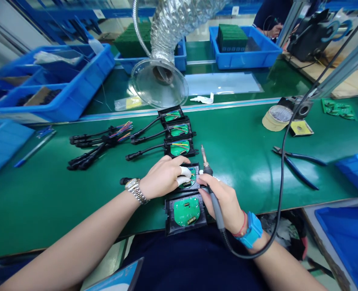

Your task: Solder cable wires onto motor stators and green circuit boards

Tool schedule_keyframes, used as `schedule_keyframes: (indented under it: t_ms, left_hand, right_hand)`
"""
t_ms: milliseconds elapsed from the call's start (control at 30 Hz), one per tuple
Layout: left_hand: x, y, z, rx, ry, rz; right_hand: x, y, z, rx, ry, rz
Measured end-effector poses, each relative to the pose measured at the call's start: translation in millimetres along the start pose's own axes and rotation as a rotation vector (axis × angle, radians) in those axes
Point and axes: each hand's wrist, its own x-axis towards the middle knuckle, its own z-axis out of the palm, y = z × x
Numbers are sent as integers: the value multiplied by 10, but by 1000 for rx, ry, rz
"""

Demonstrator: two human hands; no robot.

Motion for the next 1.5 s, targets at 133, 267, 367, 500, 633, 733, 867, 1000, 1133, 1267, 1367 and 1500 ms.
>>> schedule_keyframes:
  t_ms: [133, 267, 367, 500, 633, 733, 867, 1000, 1133, 1267, 1367, 1500]
  left_hand:
    - [13, 1, 4, -34, -9, -23]
    - [20, -12, 8, -71, -6, -30]
    - [22, -32, 19, -110, -7, -23]
    - [25, -51, 30, -149, -6, -8]
    - [22, -58, 39, -171, 4, -7]
    - [16, -60, 40, -175, 4, -12]
    - [13, -61, 35, -169, -2, -9]
    - [15, -61, 38, -149, -2, -2]
    - [17, -60, 44, -144, -4, -2]
    - [18, -56, 42, -143, -4, 1]
    - [22, -52, 41, -151, -2, 3]
    - [26, -49, 42, -147, -2, 6]
  right_hand:
    - [-35, -134, -155, -134, 104, -121]
    - [-78, -302, -310, -269, 113, -163]
    - [-88, -369, -313, -267, 45, -144]
    - [-70, -380, -244, -264, 6, -140]
    - [-41, -385, -227, -253, -8, -133]
    - [-25, -393, -244, -216, -37, -109]
    - [-20, -391, -259, -177, -57, -73]
    - [-12, -383, -263, -156, -55, -21]
    - [-6, -392, -280, -131, -55, 8]
    - [-23, -398, -285, -151, -41, -37]
    - [-29, -392, -269, -184, -44, -70]
    - [-34, -392, -238, -214, -38, -96]
